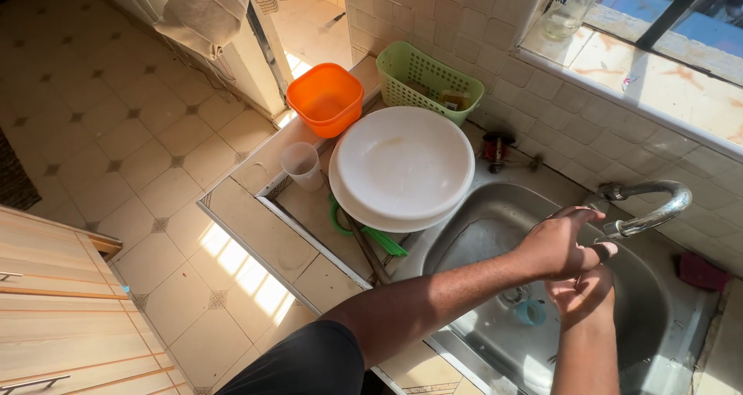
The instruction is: Rinsing a cup and plates under a faucet and placing them in a drying rack
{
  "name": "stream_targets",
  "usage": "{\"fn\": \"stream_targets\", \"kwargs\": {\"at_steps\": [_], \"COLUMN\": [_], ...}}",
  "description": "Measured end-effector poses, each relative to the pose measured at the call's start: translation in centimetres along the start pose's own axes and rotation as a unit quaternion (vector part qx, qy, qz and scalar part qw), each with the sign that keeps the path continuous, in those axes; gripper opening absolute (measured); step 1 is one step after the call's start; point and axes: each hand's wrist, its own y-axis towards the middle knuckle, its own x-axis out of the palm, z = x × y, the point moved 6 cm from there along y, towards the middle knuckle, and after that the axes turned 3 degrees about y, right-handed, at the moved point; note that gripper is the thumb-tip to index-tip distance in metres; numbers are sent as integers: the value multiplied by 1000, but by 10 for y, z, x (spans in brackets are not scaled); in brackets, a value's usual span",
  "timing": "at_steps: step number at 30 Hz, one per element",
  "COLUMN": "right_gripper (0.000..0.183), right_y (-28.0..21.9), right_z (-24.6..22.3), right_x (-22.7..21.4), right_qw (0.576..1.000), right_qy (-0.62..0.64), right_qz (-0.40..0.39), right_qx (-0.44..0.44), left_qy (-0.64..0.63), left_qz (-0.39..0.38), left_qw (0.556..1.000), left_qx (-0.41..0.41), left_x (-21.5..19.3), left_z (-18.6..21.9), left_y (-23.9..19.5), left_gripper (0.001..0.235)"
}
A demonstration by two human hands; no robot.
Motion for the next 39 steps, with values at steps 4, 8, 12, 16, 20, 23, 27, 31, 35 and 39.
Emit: {"fn": "stream_targets", "kwargs": {"at_steps": [4,8,12,16,20,23,27,31,35,39], "right_gripper": [45,19,19,19,18,17,16,11,9,15], "right_y": [-26,-8,-4,0,-7,9,2,46,59,141], "right_z": [-19,-25,-19,-18,-18,-29,-28,-35,-44,-64], "right_x": [3,-3,-6,-6,-9,-10,-6,-19,-17,-37], "right_qw": [885,924,924,920,912,906,908,907,897,849], "right_qy": [-465,-381,-376,-382,-401,-415,-410,-406,-434,-521], "right_qz": [-3,0,-29,-43,-36,-52,-51,-73,-46,-61], "right_qx": [27,37,69,82,74,66,64,88,71,57], "left_qy": [91,-38,24,290,435,427,472,536,472,370], "left_qz": [-29,81,468,437,248,256,332,392,363,205], "left_qw": [995,995,879,851,838,845,797,738,803,905], "left_qx": [6,53,83,21,-218,-194,-176,-118,-25,42], "left_x": [-39,-123,-245,-323,-347,-360,-374,-352,-307,-234], "left_z": [21,38,-1,-70,-125,-134,-131,-62,18,71], "left_y": [-52,-128,-187,-191,-186,-177,-188,-211,-203,-187], "left_gripper": [84,37,25,65,90,78,69,59,67,78]}}
